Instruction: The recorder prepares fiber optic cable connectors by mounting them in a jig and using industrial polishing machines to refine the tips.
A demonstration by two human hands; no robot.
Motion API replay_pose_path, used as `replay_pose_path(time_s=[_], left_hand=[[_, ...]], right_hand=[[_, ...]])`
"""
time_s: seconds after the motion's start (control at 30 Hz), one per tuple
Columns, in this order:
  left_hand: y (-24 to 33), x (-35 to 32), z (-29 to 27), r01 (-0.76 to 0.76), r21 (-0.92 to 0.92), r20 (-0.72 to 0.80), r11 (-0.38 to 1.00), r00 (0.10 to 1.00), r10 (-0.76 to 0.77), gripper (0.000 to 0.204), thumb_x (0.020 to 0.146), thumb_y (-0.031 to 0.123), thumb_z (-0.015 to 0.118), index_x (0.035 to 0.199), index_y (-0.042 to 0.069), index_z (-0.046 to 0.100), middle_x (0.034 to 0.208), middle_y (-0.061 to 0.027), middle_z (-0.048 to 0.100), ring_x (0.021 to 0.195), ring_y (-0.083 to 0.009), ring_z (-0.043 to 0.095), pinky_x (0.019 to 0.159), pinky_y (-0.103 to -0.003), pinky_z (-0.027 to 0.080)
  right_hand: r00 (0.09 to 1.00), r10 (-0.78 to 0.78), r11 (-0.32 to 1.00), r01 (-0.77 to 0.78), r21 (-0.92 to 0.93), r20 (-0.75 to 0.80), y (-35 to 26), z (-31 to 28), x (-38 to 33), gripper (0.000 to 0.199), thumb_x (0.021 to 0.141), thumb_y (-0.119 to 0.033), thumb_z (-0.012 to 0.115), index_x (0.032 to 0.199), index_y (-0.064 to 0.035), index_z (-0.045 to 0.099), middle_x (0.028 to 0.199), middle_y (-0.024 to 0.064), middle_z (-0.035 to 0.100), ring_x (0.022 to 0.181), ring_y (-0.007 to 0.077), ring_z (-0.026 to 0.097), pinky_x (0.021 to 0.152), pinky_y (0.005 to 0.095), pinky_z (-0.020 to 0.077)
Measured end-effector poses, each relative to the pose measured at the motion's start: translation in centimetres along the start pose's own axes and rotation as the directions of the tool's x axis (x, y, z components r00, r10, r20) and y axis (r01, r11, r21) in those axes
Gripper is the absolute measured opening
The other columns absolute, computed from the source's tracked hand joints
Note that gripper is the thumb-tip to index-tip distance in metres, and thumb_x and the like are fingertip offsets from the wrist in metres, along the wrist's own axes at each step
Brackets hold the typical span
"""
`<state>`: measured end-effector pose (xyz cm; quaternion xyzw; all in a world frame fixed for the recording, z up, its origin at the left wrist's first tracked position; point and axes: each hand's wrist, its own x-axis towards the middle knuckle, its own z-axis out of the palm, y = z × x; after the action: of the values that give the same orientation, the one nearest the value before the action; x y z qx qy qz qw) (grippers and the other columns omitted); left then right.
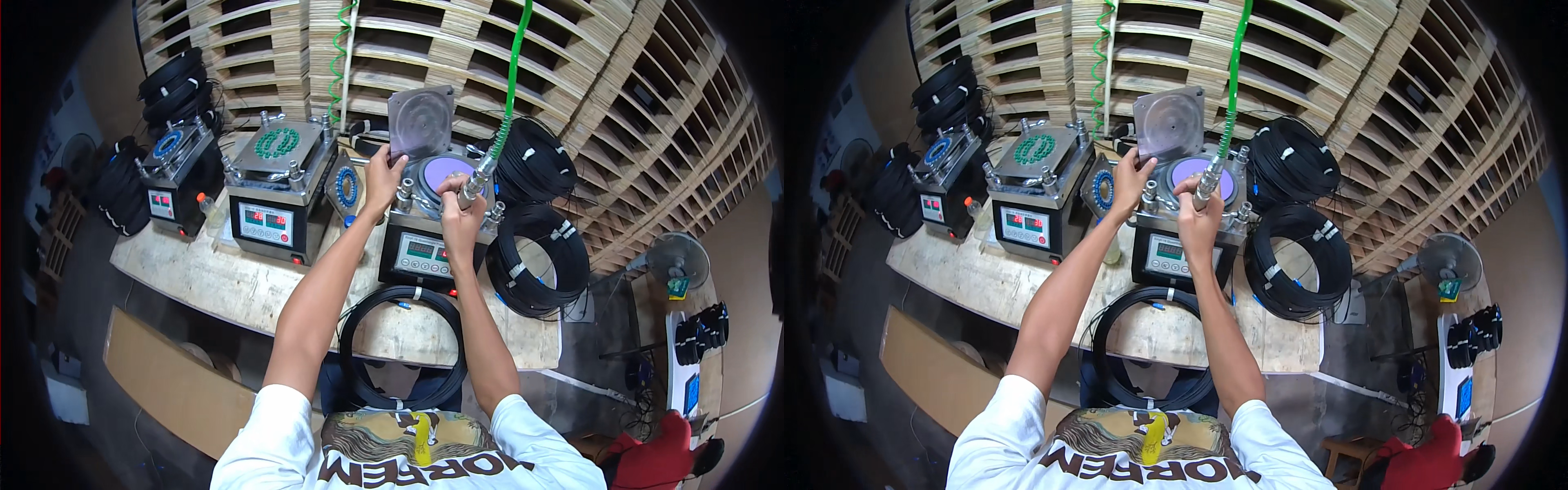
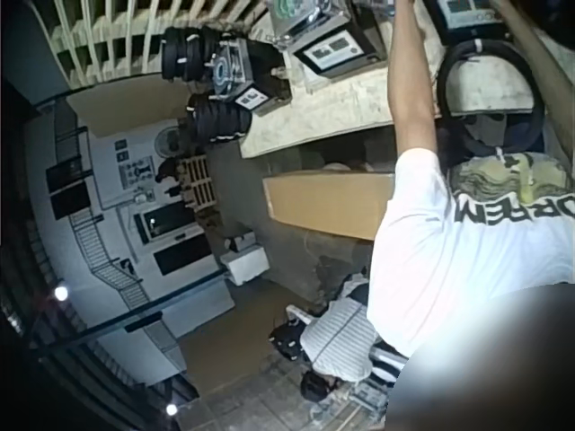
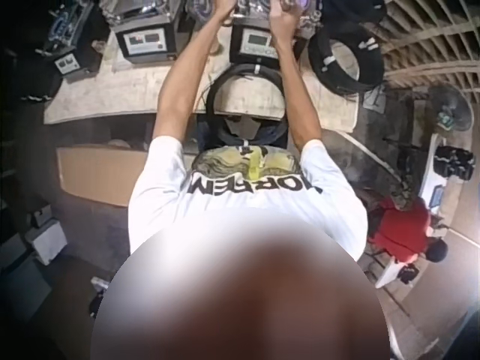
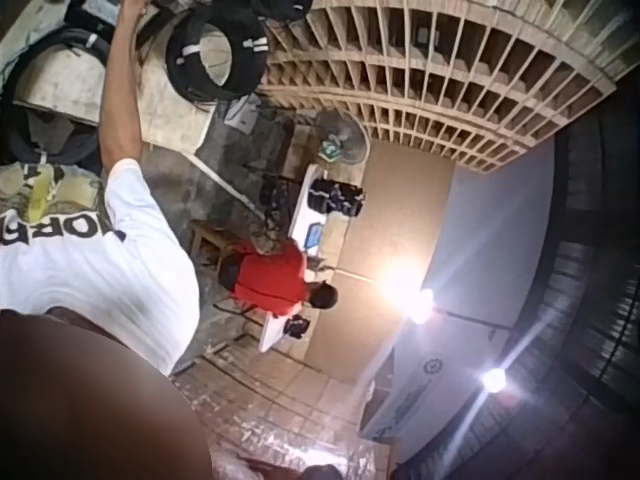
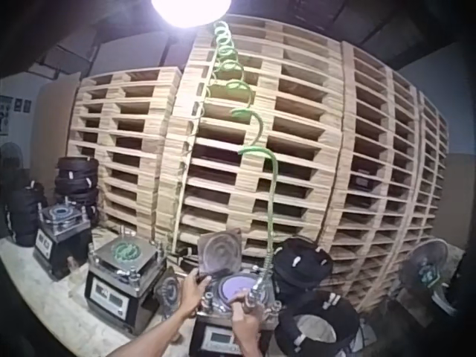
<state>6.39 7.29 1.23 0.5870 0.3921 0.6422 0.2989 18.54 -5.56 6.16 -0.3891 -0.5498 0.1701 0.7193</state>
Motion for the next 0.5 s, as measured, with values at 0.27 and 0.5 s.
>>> replay_pose_path(time_s=[0.27,0.5], left_hand=[[1.6,0.6,-0.9,-0.122,0.259,0.073,0.958,0.992,0.106,0.023,0.089,0.01,0.072,0.104,-0.004,0.064,0.088,-0.021,0.072,0.079,-0.0307,0.072,0.07,-0.037,0.053],[1.9,0.2,-1.1,-0.107,0.218,0.065,0.97,0.993,0.095,0.024,0.09,0.01,0.069,0.109,-0.004,0.063,0.089,-0.0232,0.071,0.083,-0.0344,0.072,0.071,-0.038,0.053]], right_hand=[[0.996,-0.034,0.998,0.03,-0.047,-0.079,0.3,-3.7,1.8,0.011,0.082,0.006,0.052,0.079,-0.0003,0.06,0.079,0.0027,0.061,0.073,0.009,0.052,0.07,0.0241,0.0402],[0.998,0.051,0.997,-0.049,0.055,-0.032,-0.8,-0.9,1.4,0.01,0.082,0.005,0.053,0.079,-0.0011,0.061,0.08,0.0034,0.061,0.076,0.0105,0.055,0.072,0.0256,0.0422]])
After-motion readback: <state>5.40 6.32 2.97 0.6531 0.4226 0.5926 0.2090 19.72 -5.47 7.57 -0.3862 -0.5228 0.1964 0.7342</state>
